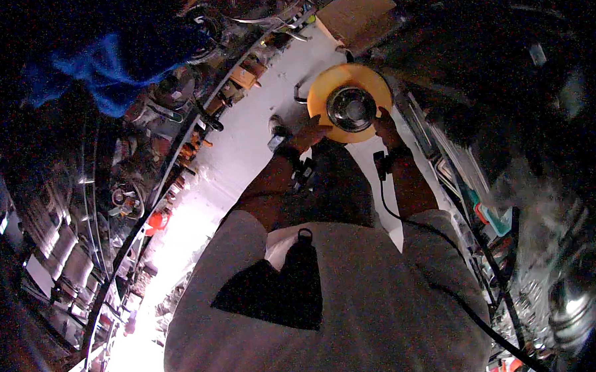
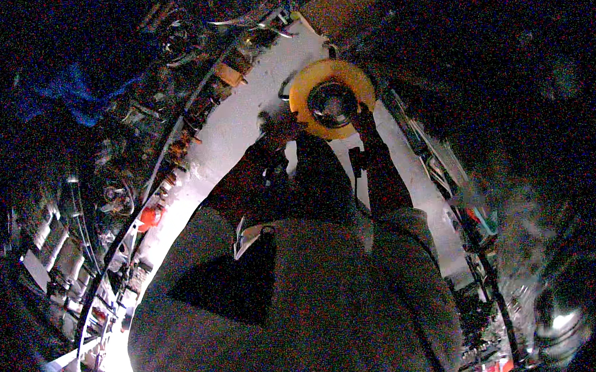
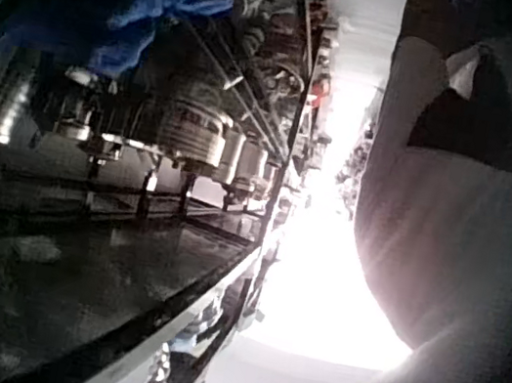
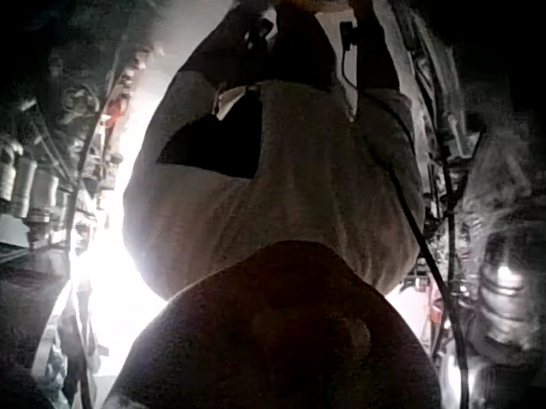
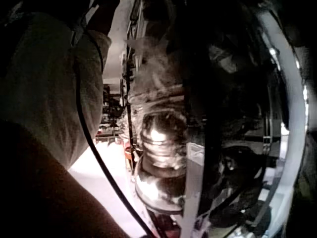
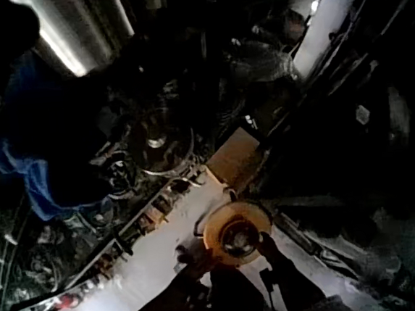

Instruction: The person repeatedly picks up small metal bowls from a shelf, rubs them with a blue cloth, and places them on a yellow rotating polishing pad. The person then returns the bowls to the shelf. This cycle is repeated multiple times throughout the clip.

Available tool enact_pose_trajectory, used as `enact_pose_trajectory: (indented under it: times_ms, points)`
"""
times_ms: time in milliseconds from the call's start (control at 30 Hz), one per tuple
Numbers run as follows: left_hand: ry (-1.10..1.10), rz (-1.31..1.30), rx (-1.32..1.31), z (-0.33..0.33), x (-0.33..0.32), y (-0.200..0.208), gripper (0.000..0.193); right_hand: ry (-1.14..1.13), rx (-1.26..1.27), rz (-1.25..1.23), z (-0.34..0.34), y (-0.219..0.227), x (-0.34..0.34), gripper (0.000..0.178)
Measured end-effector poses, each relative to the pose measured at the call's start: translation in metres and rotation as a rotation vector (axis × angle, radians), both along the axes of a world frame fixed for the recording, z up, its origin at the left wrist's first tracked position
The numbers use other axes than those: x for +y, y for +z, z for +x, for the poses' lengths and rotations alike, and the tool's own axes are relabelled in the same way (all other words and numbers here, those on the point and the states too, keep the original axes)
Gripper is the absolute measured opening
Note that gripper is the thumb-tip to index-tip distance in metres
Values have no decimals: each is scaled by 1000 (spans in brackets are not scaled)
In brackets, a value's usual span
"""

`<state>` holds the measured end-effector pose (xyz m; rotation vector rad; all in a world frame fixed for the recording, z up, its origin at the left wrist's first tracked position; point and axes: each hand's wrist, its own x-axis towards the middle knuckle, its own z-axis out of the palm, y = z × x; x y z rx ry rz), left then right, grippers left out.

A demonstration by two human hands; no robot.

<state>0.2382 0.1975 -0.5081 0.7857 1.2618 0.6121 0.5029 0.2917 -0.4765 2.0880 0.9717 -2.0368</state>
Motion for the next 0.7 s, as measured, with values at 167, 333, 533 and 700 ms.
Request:
enact_pose_trajectory:
  times_ms: [167, 333, 533, 700]
  points:
    - [-181, 2, 365, 30, 31, 14, 45, -32, -54, 188, 5, -26, 2, 69]
    - [-5, -67, -21, 39, 41, 24, 41, -107, 23, -41, -7, 13, 12, 68]
    - [-95, -284, -77, 44, 43, 15, 37, 84, 32, -32, -6, -5, 14, 67]
    - [4, -88, -133, 45, 25, 6, 34, -13, 9, -45, -4, -5, 8, 66]
